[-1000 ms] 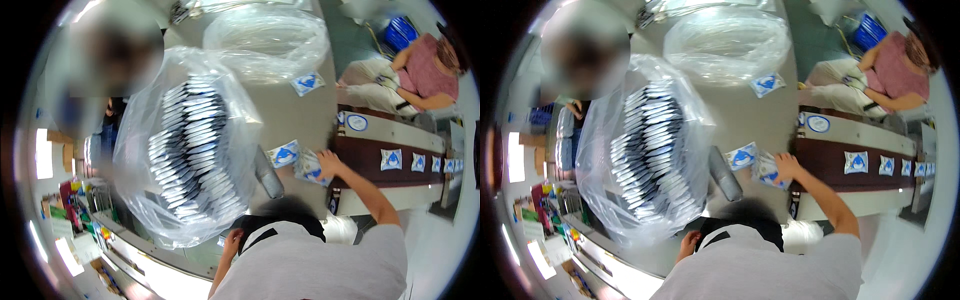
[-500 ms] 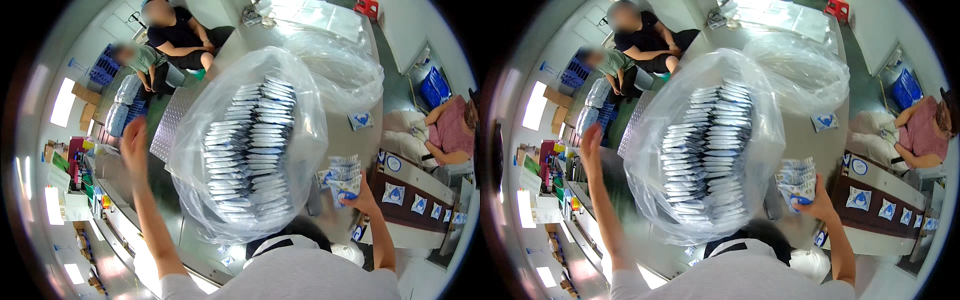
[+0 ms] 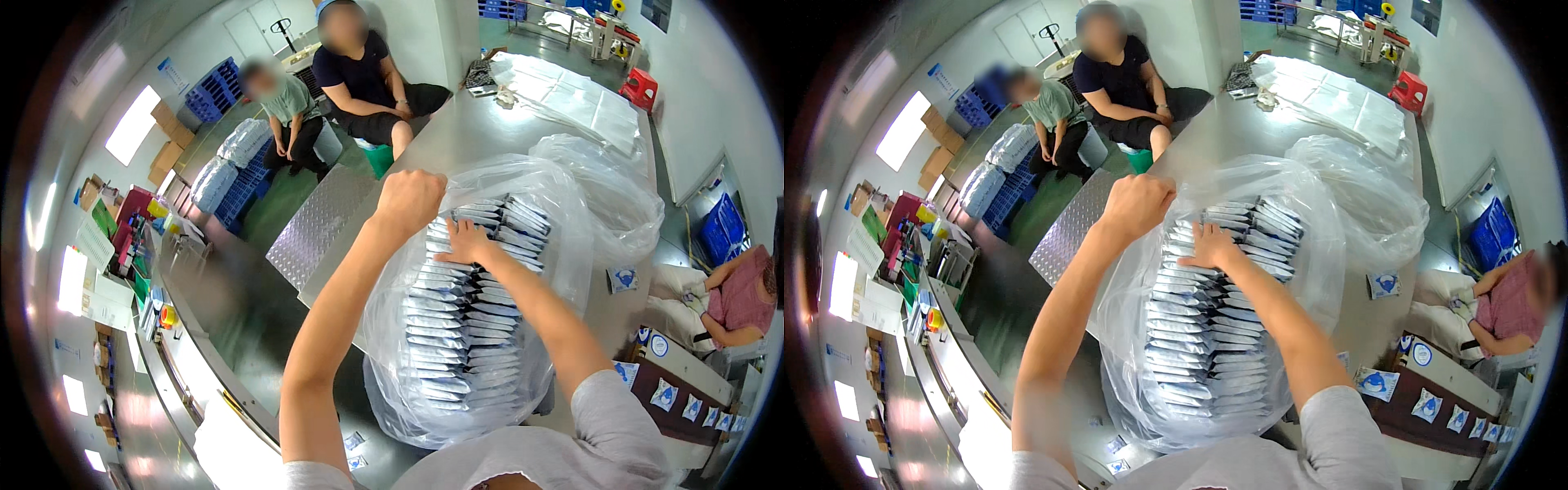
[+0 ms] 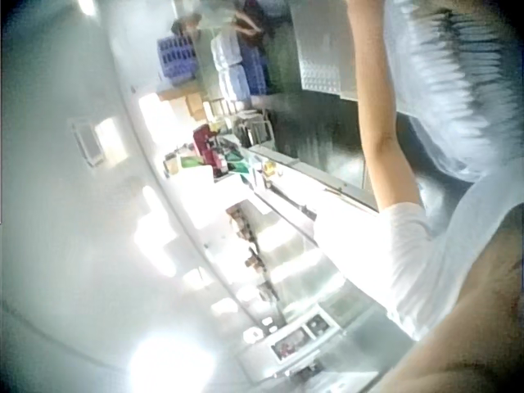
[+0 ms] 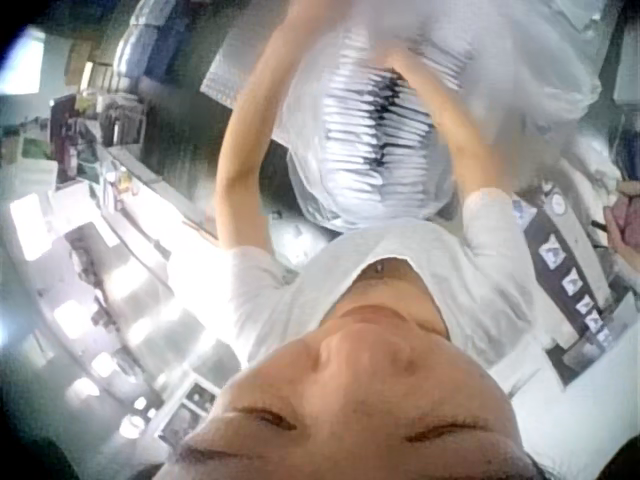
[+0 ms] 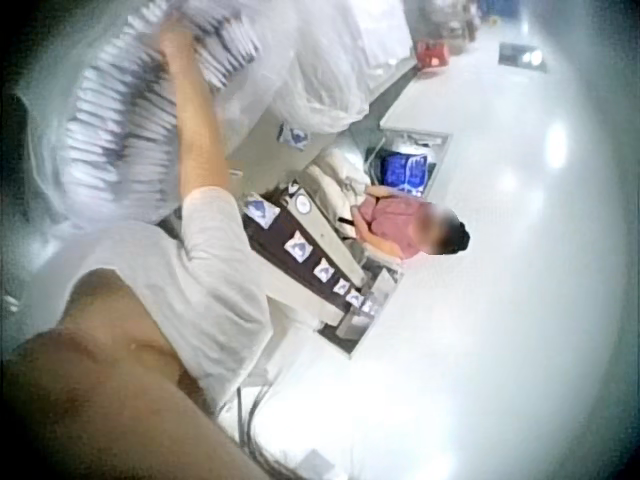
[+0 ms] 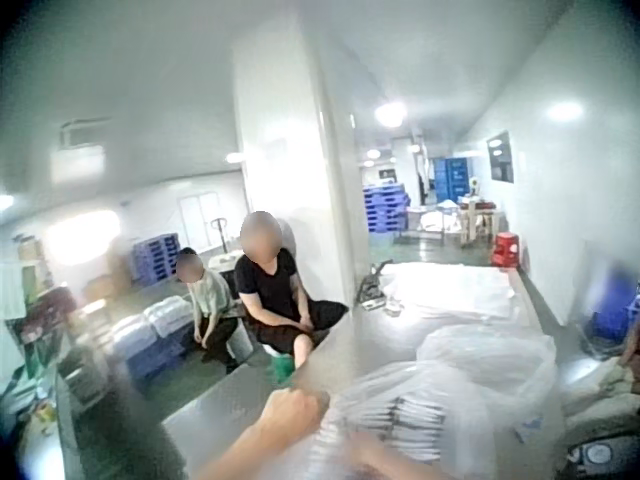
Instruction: The person picks up blue and white pouches from a table and places them into a large clear plastic bag.
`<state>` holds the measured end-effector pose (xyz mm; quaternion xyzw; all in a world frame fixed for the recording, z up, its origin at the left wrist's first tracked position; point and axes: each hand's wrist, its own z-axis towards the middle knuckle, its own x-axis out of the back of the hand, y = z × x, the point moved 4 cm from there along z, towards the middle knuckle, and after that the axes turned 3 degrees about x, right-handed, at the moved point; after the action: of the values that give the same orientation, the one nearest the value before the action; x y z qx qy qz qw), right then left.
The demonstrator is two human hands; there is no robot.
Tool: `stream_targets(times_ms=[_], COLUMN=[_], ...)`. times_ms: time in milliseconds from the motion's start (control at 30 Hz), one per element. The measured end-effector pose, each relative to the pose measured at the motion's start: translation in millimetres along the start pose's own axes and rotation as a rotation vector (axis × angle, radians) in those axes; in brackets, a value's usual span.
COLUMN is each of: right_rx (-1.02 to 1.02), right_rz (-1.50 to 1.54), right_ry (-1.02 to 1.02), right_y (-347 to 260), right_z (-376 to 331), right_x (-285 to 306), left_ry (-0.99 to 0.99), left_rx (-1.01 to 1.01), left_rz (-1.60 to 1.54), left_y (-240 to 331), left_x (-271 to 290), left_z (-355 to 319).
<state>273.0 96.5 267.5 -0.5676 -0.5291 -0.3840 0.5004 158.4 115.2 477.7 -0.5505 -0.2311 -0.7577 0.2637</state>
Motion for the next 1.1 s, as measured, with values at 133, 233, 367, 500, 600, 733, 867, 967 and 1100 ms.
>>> stream_targets(times_ms=[133,233,367,500,600,733,867,967,1100], right_rx=[0.099,0.173,0.005,-0.452,-0.715,-0.487,-0.556,-0.617,-0.544], right_rz=[0.069,0.064,0.402,0.697,0.536,0.403,0.294,0.331,0.439], right_ry=[0.144,0.432,0.771,0.858,0.445,-0.143,0.125,0.160,0.072], right_y=[-16,10,30,93,101,56,38,44,47], right_z=[-1,-62,-201,-351,-463,-519,-507,-523,-539], right_x=[-15,5,5,-114,-200,-308,-307,-311,-326], left_ry=[0.221,0.171,0.064,-0.732,-1.010,-1.116,-1.177,-1.203,-1.074], left_rx=[0.097,0.423,0.921,0.863,0.681,0.420,0.244,0.148,0.170], left_rz=[-0.470,-0.797,-0.620,-0.079,-0.423,-0.649,-0.733,-0.758,-0.764], left_y=[-28,-63,-125,-103,31,133,182,234,266], left_x=[35,20,-91,-276,-339,-328,-315,-316,-341], left_z=[-51,-119,-317,-598,-606,-573,-504,-454,-436])
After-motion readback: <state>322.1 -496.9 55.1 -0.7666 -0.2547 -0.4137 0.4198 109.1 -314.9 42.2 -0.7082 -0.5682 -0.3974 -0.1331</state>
